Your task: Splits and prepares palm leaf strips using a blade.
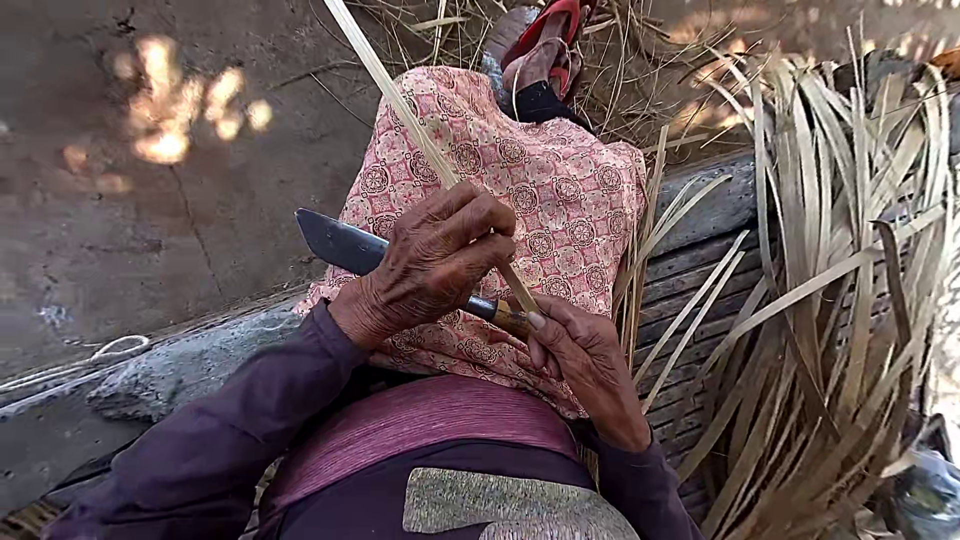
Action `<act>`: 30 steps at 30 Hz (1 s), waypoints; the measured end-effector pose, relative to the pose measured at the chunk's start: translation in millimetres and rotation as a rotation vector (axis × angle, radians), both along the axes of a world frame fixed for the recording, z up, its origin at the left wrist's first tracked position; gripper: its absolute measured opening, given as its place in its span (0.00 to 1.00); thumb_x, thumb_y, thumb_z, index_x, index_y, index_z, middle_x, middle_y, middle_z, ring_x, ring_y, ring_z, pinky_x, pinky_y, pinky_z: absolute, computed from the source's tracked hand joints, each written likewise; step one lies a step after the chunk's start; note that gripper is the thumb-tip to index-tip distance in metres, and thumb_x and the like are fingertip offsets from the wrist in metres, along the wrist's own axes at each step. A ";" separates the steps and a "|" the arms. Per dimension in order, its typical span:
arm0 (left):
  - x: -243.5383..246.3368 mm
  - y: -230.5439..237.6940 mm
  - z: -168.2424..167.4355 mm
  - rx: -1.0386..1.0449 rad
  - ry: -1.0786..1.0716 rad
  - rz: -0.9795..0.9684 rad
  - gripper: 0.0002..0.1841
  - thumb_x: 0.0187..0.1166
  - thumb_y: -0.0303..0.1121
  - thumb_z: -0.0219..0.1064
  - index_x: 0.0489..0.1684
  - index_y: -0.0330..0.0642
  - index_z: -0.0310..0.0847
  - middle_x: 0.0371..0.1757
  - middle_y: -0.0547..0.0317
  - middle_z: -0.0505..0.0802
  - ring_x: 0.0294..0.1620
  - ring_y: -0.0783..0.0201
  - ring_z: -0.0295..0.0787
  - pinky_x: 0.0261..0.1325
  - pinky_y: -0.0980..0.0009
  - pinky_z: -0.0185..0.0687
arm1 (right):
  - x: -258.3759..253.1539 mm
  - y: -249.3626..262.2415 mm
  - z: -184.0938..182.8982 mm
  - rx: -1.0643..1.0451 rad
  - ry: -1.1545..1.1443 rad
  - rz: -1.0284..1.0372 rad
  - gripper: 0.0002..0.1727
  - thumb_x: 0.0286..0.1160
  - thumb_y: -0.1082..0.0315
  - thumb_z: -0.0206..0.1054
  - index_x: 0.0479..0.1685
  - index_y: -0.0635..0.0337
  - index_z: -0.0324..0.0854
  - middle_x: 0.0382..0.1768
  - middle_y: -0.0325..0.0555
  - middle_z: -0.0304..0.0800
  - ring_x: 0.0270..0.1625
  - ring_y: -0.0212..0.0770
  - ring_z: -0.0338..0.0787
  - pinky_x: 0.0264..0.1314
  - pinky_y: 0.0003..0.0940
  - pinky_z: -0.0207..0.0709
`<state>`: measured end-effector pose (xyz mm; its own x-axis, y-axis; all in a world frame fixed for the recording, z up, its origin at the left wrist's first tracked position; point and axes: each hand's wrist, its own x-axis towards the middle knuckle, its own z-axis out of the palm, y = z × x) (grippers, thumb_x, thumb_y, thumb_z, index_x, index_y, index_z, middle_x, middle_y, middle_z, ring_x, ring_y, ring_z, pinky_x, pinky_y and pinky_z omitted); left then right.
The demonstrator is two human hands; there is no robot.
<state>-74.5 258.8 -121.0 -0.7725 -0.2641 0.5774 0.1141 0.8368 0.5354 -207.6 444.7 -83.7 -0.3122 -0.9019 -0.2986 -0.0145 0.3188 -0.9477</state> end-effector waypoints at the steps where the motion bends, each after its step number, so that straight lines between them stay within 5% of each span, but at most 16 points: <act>1: -4.4 -2.1 -1.4 -0.040 0.047 0.019 0.08 0.83 0.24 0.62 0.38 0.33 0.88 0.43 0.43 0.89 0.45 0.53 0.80 0.50 0.66 0.73 | 0.0 -1.3 0.2 -0.010 0.008 0.002 0.14 0.88 0.70 0.55 0.50 0.70 0.85 0.17 0.26 0.79 0.18 0.13 0.70 0.21 0.09 0.64; 10: -22.6 -16.0 -1.2 -0.214 0.187 0.091 0.07 0.83 0.25 0.62 0.36 0.33 0.85 0.40 0.42 0.88 0.44 0.51 0.78 0.51 0.63 0.70 | 0.5 -10.2 5.6 -0.027 -0.124 -0.089 0.14 0.88 0.72 0.54 0.52 0.68 0.86 0.15 0.27 0.78 0.15 0.14 0.69 0.19 0.09 0.63; 17: -4.5 -57.8 9.5 -0.105 0.098 0.306 0.12 0.87 0.27 0.61 0.36 0.30 0.87 0.42 0.39 0.90 0.52 0.52 0.84 0.58 0.64 0.72 | 15.7 15.1 -9.1 0.116 -0.309 -0.108 0.15 0.87 0.74 0.51 0.50 0.71 0.86 0.15 0.25 0.79 0.14 0.14 0.68 0.16 0.10 0.61; 21: 42.4 -143.7 -53.5 -0.108 0.133 0.603 0.13 0.87 0.46 0.63 0.45 0.49 0.90 0.42 0.64 0.92 0.47 0.72 0.87 0.56 0.69 0.78 | 11.9 19.0 -13.3 0.104 -0.331 -0.166 0.16 0.87 0.74 0.51 0.49 0.72 0.85 0.15 0.27 0.80 0.14 0.15 0.70 0.17 0.11 0.64; 23: 52.7 -135.3 -36.5 0.107 -0.049 0.646 0.18 0.82 0.46 0.69 0.53 0.38 0.85 0.50 0.51 0.91 0.51 0.63 0.87 0.59 0.63 0.78 | 5.5 11.4 -11.5 0.072 -0.298 -0.185 0.16 0.87 0.74 0.51 0.50 0.72 0.86 0.16 0.28 0.81 0.15 0.15 0.71 0.18 0.11 0.65; 25: 39.8 -91.3 4.7 0.420 -0.215 0.621 0.29 0.74 0.35 0.71 0.71 0.28 0.71 0.66 0.38 0.84 0.59 0.56 0.85 0.61 0.61 0.81 | -1.0 3.0 -7.7 0.055 -0.291 -0.184 0.16 0.87 0.74 0.51 0.53 0.72 0.86 0.16 0.28 0.81 0.15 0.15 0.72 0.19 0.10 0.66; 26: 34.7 -67.6 12.0 0.558 -0.228 0.563 0.31 0.75 0.32 0.70 0.77 0.29 0.67 0.67 0.43 0.82 0.58 0.60 0.86 0.57 0.66 0.84 | -3.5 -1.4 -5.7 0.057 -0.283 -0.178 0.16 0.88 0.74 0.50 0.54 0.71 0.85 0.16 0.28 0.81 0.15 0.15 0.72 0.19 0.10 0.66; 28: 25.5 -23.8 13.0 0.857 -0.201 0.378 0.21 0.82 0.30 0.61 0.72 0.33 0.71 0.54 0.56 0.87 0.47 0.70 0.89 0.49 0.72 0.87 | -5.2 -9.0 -2.7 0.056 -0.261 -0.154 0.16 0.88 0.74 0.50 0.53 0.70 0.85 0.16 0.27 0.81 0.15 0.15 0.71 0.19 0.11 0.66; 30: 9.7 4.4 17.6 1.105 -0.252 0.235 0.16 0.87 0.33 0.56 0.66 0.33 0.77 0.46 0.58 0.92 0.39 0.72 0.91 0.41 0.74 0.88 | -3.5 -14.4 -0.6 0.040 -0.244 -0.123 0.15 0.88 0.74 0.51 0.49 0.69 0.85 0.16 0.26 0.81 0.15 0.15 0.72 0.19 0.10 0.65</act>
<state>-64.7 263.2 -103.4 -0.6981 -0.6811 -0.2211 -0.1962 -0.1150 0.9738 -211.0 430.2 -84.3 -0.3328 -0.8476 -0.4133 0.2539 0.3416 -0.9049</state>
